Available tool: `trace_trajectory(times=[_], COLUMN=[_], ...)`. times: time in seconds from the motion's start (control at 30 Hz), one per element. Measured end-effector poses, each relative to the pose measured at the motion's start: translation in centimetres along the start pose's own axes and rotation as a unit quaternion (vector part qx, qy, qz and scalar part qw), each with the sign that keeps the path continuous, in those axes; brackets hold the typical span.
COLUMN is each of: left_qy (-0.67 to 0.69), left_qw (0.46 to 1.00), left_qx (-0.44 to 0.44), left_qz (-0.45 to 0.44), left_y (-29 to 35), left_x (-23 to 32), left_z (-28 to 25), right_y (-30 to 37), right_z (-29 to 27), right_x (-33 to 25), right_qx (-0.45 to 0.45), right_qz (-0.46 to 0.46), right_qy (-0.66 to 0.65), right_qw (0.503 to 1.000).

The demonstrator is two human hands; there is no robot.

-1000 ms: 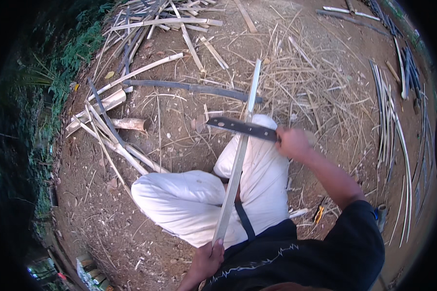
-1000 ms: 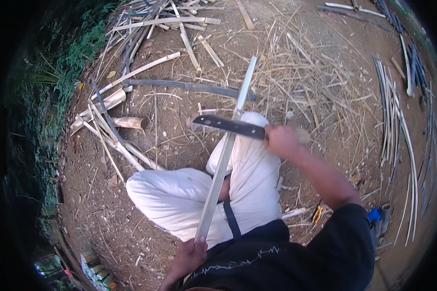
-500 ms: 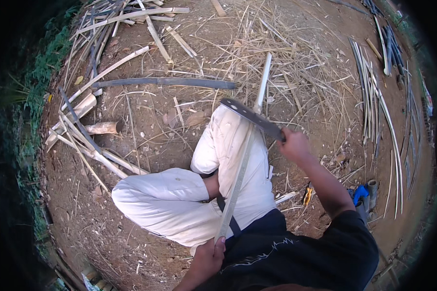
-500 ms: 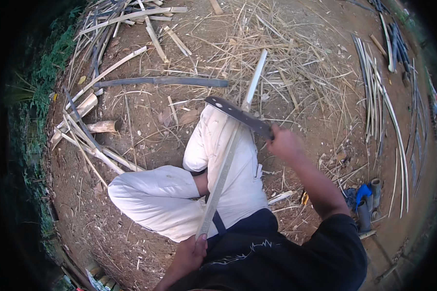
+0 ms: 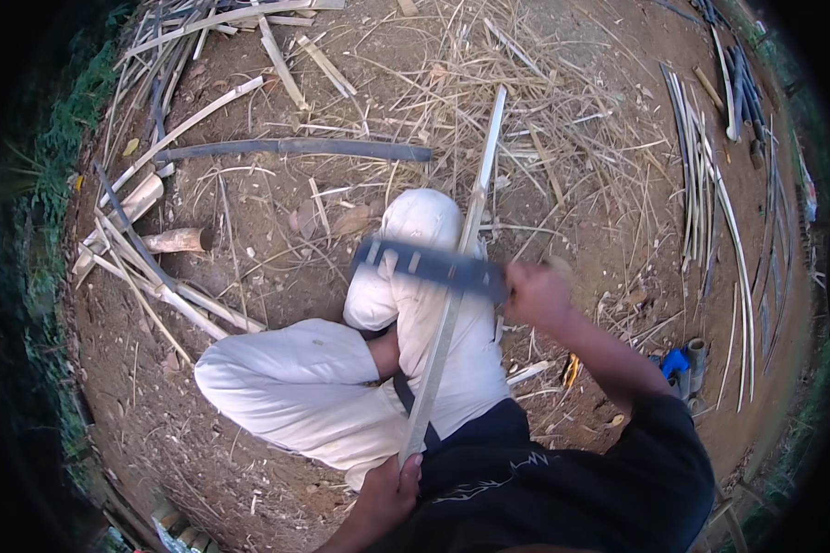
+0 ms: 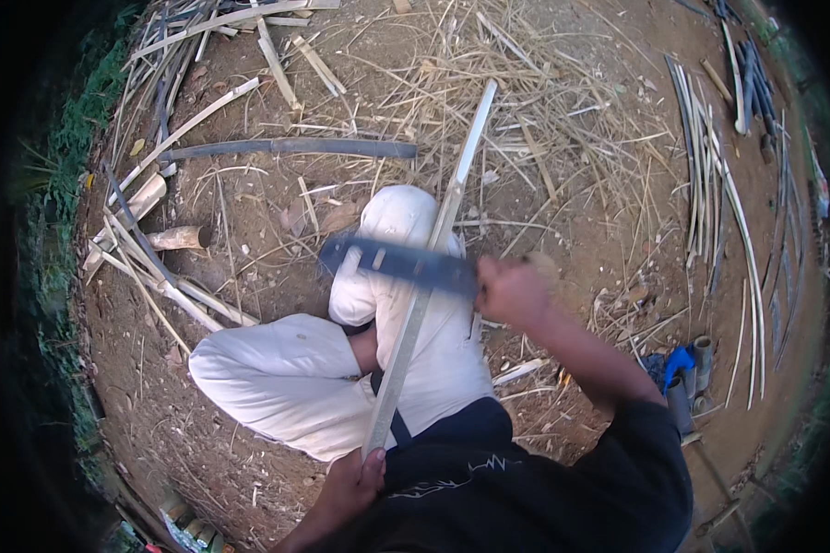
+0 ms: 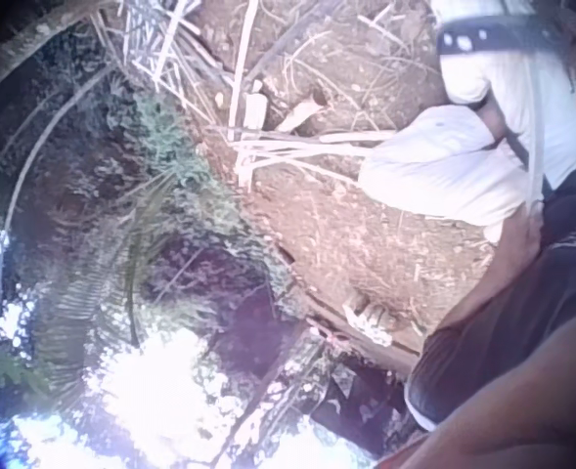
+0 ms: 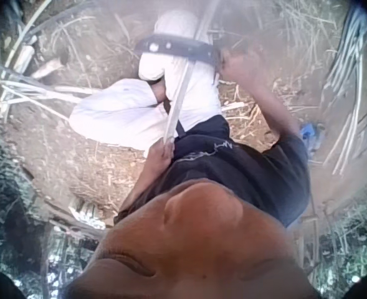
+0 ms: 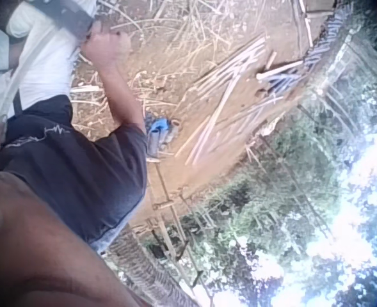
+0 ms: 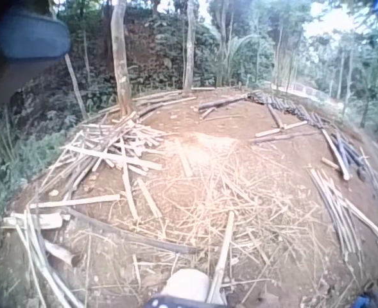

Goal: The person shaves strips of bamboo using a knife, alternating between different bamboo pieces while sitting on the ground.

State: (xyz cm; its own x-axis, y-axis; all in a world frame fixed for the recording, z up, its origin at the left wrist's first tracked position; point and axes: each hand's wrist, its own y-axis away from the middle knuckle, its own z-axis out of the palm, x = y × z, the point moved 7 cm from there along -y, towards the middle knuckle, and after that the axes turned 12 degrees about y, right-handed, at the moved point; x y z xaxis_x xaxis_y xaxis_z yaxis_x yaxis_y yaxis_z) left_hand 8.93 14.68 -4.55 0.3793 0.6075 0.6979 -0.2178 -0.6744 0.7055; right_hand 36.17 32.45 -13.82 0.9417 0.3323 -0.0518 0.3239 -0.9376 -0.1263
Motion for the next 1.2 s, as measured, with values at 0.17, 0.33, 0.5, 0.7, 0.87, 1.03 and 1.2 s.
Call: trace_trajectory(times=[0.17,0.33,0.5,0.7,0.87,1.03,1.2], left_qy=[0.007,0.011,0.013,0.006,-0.031,-0.106,-0.020], left_qw=[0.998,0.997,0.996,0.999,0.994,0.991,0.996], left_qx=[-0.020,-0.002,-0.014,-0.025,0.043,0.049,0.034], left_qz=[-0.052,-0.074,-0.088,-0.045,-0.094,-0.069,-0.076], left_y=[0.5,0.2,1.0,0.5,1.4,2.1,2.2], left_x=[-0.4,-1.1,-1.4,-2.2,-1.2,-1.1,0.4], left_z=[0.5,0.6,0.6,1.4,-0.4,-1.4,-2.2], right_y=[-1.4,-0.9,-1.7,-3.1,-3.2,-6.7,-7.4], right_z=[5.4,2.3,1.8,6.6,2.0,9.2,5.5], right_x=[7.3,3.2,4.4,11.4,4.1,17.2,5.6], right_qx=[-0.061,-0.068,-0.004,-0.121,-0.061,-0.135,-0.070], right_qz=[0.103,0.094,-0.012,0.198,-0.070,0.253,-0.003], right_qy=[0.026,-0.014,0.038,-0.014,0.051,0.033,-0.040], right_qw=[0.992,0.993,0.999,0.973,0.994,0.958,0.997])
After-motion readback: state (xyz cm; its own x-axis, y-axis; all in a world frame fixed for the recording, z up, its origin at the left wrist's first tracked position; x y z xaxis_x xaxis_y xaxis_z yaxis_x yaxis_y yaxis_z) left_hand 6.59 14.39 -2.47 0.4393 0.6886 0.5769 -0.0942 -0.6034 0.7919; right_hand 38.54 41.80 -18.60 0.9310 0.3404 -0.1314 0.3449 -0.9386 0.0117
